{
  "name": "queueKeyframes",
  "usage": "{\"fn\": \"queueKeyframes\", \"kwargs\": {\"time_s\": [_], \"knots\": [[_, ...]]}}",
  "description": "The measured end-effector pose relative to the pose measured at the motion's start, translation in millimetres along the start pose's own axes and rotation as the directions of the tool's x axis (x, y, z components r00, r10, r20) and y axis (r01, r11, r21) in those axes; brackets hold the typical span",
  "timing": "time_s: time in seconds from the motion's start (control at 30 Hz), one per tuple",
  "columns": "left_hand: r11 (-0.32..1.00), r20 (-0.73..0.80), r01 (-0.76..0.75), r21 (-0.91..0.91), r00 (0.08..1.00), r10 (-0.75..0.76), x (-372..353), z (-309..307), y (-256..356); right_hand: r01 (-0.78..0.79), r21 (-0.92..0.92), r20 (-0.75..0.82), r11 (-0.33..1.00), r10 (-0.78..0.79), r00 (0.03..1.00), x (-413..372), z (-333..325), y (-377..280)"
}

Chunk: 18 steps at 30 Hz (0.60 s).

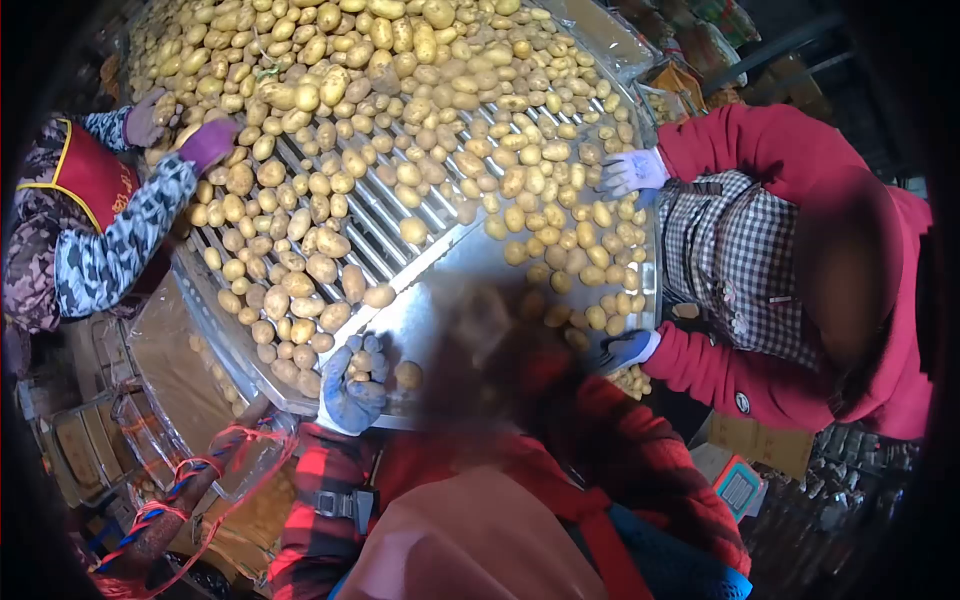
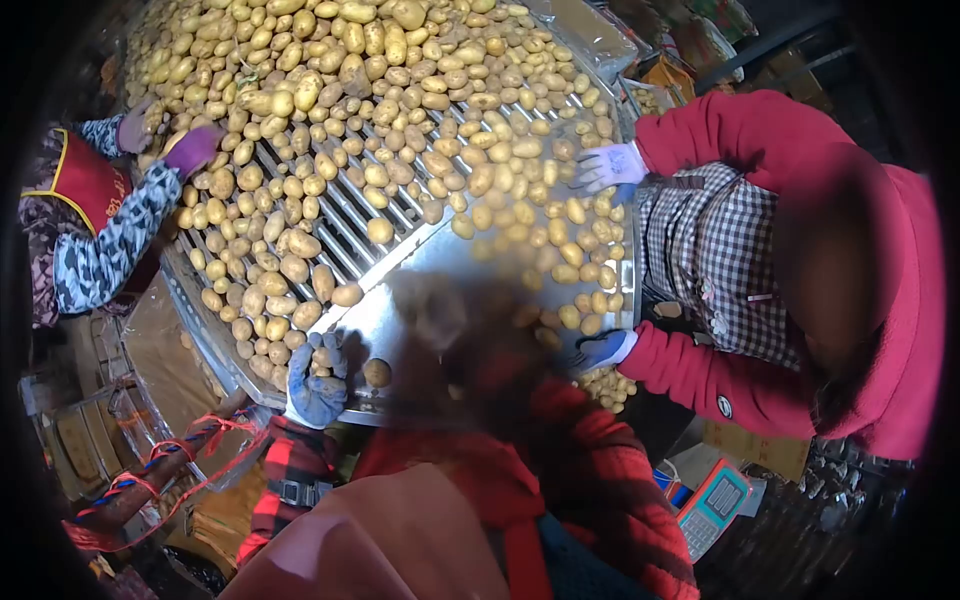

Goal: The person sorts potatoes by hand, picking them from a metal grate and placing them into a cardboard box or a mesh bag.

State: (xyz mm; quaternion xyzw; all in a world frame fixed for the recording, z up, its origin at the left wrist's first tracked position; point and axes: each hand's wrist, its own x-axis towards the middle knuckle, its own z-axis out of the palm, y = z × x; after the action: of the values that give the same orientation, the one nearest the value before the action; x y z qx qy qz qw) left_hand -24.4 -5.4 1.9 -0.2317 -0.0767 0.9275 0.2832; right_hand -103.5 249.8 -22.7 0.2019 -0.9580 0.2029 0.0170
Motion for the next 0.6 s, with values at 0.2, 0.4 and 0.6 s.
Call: {"fn": "queueKeyframes", "kwargs": {"time_s": [0.2,0.4,0.6], "knots": [[0.988,0.081,0.141,-0.063,0.987,-0.136,9,19,-20,-0.127,-0.350,-0.222,0.928,0.050,0.974,110,-20,82],[0.997,0.038,0.077,0.018,0.996,-0.078,9,-19,3,-0.248,-0.005,-0.320,0.969,0.233,0.918,55,2,65],[0.985,-0.036,-0.030,0.169,0.999,0.037,9,-37,9,-0.177,-0.089,-0.313,0.980,0.142,0.939,37,-8,32]]}}
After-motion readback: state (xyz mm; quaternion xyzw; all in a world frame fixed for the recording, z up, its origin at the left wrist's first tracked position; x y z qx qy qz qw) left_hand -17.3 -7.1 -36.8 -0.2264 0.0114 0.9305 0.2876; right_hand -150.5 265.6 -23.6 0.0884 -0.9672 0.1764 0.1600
